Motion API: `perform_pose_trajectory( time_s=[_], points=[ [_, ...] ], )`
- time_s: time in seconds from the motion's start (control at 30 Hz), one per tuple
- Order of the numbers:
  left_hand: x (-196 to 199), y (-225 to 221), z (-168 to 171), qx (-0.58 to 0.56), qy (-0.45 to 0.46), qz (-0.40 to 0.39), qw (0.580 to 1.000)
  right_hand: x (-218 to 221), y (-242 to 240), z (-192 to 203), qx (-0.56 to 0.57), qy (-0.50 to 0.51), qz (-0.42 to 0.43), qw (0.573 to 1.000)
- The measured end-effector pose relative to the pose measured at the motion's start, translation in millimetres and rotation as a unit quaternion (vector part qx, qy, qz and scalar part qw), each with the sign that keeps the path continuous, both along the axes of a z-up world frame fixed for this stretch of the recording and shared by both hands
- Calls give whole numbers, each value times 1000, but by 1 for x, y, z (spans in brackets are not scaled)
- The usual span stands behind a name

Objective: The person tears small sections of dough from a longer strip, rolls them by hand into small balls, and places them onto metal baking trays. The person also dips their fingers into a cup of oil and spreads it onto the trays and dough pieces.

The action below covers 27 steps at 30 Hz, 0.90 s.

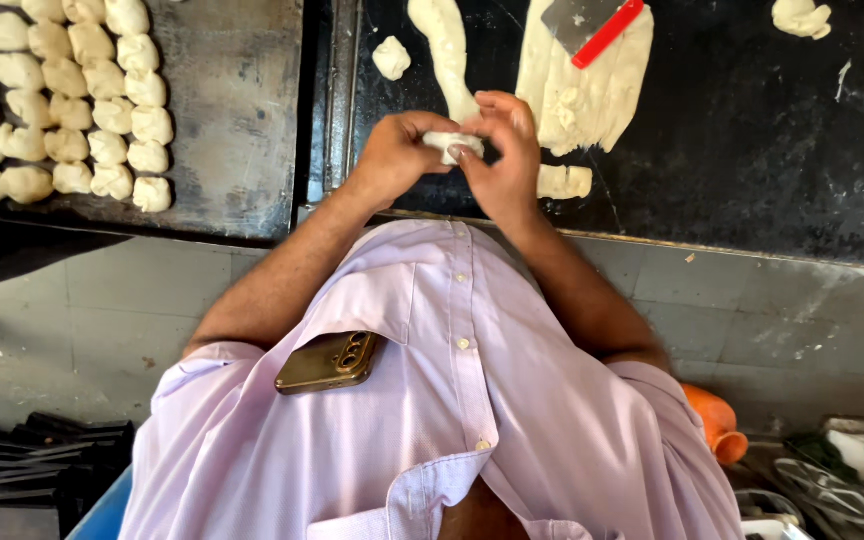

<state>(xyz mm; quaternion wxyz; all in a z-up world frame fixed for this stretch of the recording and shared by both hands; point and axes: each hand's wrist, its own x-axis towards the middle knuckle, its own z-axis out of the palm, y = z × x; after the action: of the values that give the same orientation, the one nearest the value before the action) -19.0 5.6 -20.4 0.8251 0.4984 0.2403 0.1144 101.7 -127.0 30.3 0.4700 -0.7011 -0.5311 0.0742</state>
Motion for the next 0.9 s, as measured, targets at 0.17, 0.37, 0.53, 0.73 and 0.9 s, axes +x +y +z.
perform_pose_trajectory(
  time_s=[0.17, 0.37, 0.53, 0.73, 0.9],
  points=[
    [10, -22, 24, 223, 82, 81, 968, 39, -17, -49, -60, 648, -11, 759],
    [15, -42, 56, 426, 58, 71, 900, 53, -29, -56, -74, 369, -39, 926],
    [23, -34, 19, 612, 6, 25, 790, 39, -25, -15, -132, 131, -50, 981],
    [15, -4, -43, 344, 195, 0, 918, 62, -55, 23, -173, 509, 250, 805],
    [-7, 16, -35, 411, 32, 52, 910, 76, -9, -69, -165, 308, -74, 934]
  ],
)
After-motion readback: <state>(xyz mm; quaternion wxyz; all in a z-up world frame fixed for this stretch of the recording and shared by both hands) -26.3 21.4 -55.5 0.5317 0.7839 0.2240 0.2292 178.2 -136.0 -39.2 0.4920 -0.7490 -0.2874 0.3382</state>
